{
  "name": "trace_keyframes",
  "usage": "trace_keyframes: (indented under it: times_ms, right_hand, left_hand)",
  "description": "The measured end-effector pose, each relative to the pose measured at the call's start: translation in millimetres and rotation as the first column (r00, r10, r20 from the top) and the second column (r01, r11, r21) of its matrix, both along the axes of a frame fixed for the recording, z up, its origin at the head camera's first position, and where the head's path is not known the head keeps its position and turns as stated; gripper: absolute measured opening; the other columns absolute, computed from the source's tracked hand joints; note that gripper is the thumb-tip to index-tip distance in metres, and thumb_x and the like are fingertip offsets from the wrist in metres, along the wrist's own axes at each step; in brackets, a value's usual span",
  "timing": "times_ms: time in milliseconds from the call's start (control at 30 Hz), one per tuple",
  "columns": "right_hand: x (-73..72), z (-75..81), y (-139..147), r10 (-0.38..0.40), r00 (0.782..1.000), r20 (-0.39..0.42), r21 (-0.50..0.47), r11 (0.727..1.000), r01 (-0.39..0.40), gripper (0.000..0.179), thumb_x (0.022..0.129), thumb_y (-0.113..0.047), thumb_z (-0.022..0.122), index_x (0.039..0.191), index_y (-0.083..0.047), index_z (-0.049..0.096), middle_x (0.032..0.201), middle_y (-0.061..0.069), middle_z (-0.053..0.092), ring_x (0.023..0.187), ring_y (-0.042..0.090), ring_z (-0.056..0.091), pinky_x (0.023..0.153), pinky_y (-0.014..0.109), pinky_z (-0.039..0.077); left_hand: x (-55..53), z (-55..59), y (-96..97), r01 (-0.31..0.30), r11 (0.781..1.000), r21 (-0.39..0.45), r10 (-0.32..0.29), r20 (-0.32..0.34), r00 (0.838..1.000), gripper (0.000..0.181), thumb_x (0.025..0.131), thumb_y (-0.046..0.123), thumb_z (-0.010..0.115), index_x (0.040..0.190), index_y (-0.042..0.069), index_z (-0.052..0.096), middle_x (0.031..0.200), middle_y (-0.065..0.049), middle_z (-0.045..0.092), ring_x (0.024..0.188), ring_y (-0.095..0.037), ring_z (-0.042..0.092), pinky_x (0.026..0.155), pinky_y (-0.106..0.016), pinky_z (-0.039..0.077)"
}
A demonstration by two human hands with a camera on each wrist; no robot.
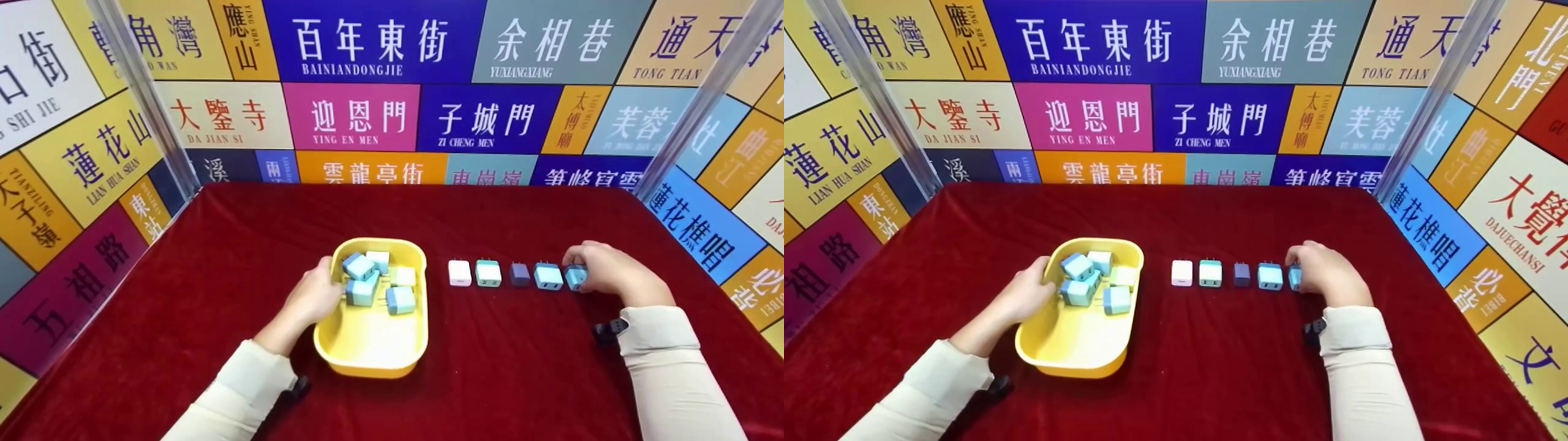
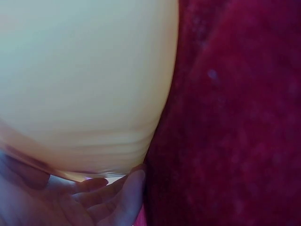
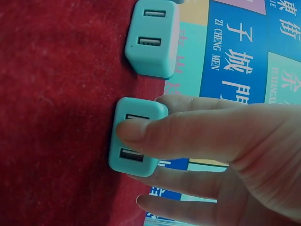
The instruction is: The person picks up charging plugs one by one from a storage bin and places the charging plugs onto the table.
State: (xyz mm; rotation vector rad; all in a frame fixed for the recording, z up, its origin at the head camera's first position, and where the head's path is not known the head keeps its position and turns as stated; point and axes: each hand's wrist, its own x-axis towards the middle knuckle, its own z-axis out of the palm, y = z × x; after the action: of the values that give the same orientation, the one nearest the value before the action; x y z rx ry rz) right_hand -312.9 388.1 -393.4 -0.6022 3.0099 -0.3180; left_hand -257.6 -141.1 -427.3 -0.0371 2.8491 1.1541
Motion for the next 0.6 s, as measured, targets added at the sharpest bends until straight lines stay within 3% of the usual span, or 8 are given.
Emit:
trace_keyframes:
  times_ms: [600]
  right_hand:
    - [1.0,1.6,-3.1,-0.02,0.999,0.035,-0.002,1.0,0.02,0.039,0.074,0.005,0.083,0.112,-0.004,0.076,0.108,0.019,0.063,0.098,0.035,0.054,0.078,0.048,0.053]
  left_hand:
    - [-0.9,-0.5,-0.8,0.006,1.0,0.008,-0.006,0.004,1.0,0.064,0.103,0.011,0.055,0.163,0.001,0.033,0.148,-0.025,0.059,0.131,-0.035,0.062,0.106,-0.053,0.054]
